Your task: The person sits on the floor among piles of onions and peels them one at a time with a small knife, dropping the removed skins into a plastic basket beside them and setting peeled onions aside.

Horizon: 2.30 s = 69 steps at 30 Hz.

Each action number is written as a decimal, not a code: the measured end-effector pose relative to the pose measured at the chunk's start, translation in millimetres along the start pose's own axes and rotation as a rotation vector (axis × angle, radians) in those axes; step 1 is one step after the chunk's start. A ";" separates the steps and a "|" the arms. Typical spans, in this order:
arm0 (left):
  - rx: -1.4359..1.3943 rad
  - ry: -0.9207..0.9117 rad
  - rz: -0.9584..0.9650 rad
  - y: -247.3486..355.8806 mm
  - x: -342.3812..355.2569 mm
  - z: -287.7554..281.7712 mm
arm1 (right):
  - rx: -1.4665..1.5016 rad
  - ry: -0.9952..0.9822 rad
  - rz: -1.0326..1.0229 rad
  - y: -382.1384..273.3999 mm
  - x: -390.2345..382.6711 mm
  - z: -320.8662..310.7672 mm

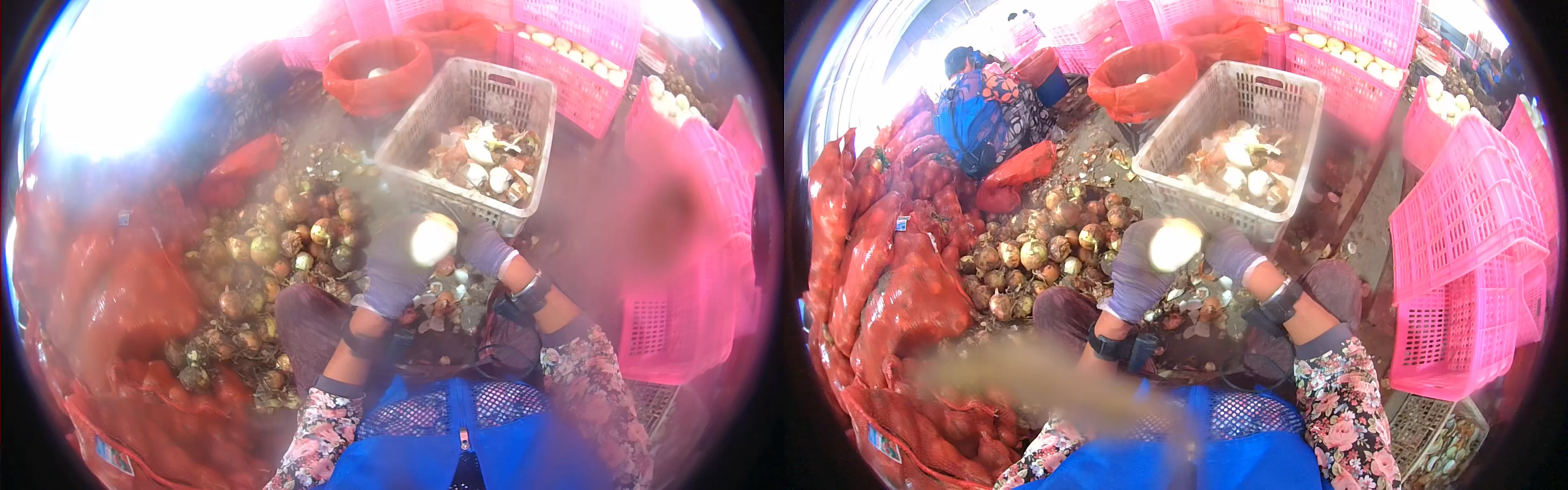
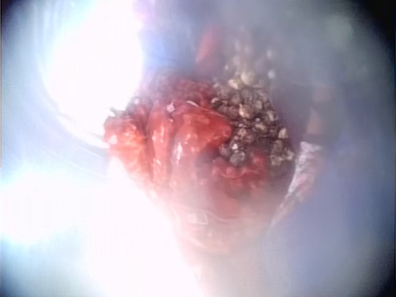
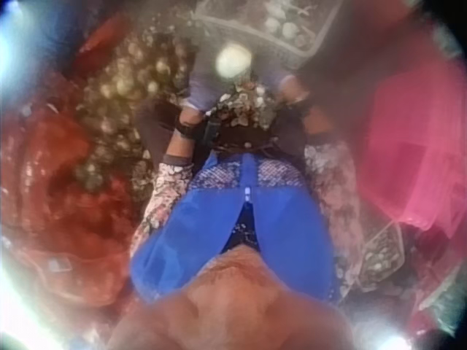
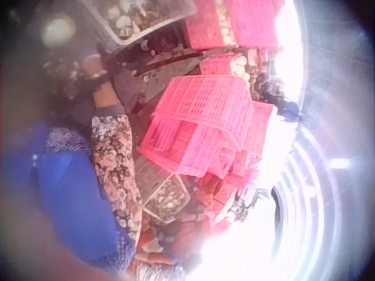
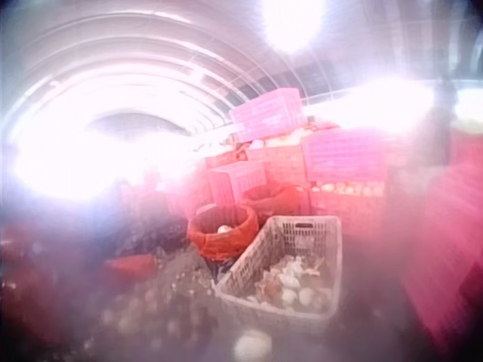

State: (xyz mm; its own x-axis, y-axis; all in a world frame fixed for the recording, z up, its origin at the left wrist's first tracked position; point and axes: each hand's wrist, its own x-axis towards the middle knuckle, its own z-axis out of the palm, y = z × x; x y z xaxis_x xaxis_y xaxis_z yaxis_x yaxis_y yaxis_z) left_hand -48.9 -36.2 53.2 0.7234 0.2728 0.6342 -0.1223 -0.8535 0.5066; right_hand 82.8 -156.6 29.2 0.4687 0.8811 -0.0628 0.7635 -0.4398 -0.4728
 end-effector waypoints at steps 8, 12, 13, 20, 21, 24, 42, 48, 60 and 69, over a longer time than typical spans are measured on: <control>-0.101 -0.086 -0.277 -21.0 3.1 -1.5 | -0.032 0.457 -0.311 -18.0 -14.9 3.3; -0.033 -0.150 -0.285 -33.1 -6.5 10.1 | 0.053 0.162 0.019 -18.3 -4.5 19.8; 0.043 -0.116 -0.228 -24.9 -6.3 9.1 | 0.096 0.242 -0.009 -9.3 -1.9 27.9; 0.207 -0.052 -0.089 -14.3 -9.1 6.6 | 0.026 0.132 0.125 9.3 8.3 31.3; 0.169 -0.064 -0.088 -14.8 -9.4 6.2 | 0.122 0.196 0.125 0.7 2.5 22.9; 0.117 -0.056 -0.065 -14.3 -8.9 8.7 | 0.313 0.120 0.172 14.7 -1.1 16.0; -0.701 0.189 -0.351 -15.3 -1.3 -10.7 | 1.537 -0.075 0.143 -9.6 -26.2 -29.4; -0.261 0.163 -0.209 -25.9 -3.6 -6.1 | 1.187 0.496 -0.008 -23.1 -14.6 -10.4; -0.653 -0.024 -0.510 -18.2 -2.5 -12.7 | 1.591 0.206 -0.001 -7.0 -13.6 -37.7; -1.318 0.135 -0.635 -12.3 2.5 -20.8 | 2.147 0.373 -0.064 75.4 1.4 -62.6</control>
State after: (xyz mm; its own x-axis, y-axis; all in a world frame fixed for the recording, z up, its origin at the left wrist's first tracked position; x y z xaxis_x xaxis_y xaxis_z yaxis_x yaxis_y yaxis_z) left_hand -59.7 -15.8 60.7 0.8328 0.5410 0.1176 -0.3868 0.4165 0.8227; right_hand 168.9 -199.4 48.5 0.7128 0.7012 -0.0107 -0.6217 0.6248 -0.4723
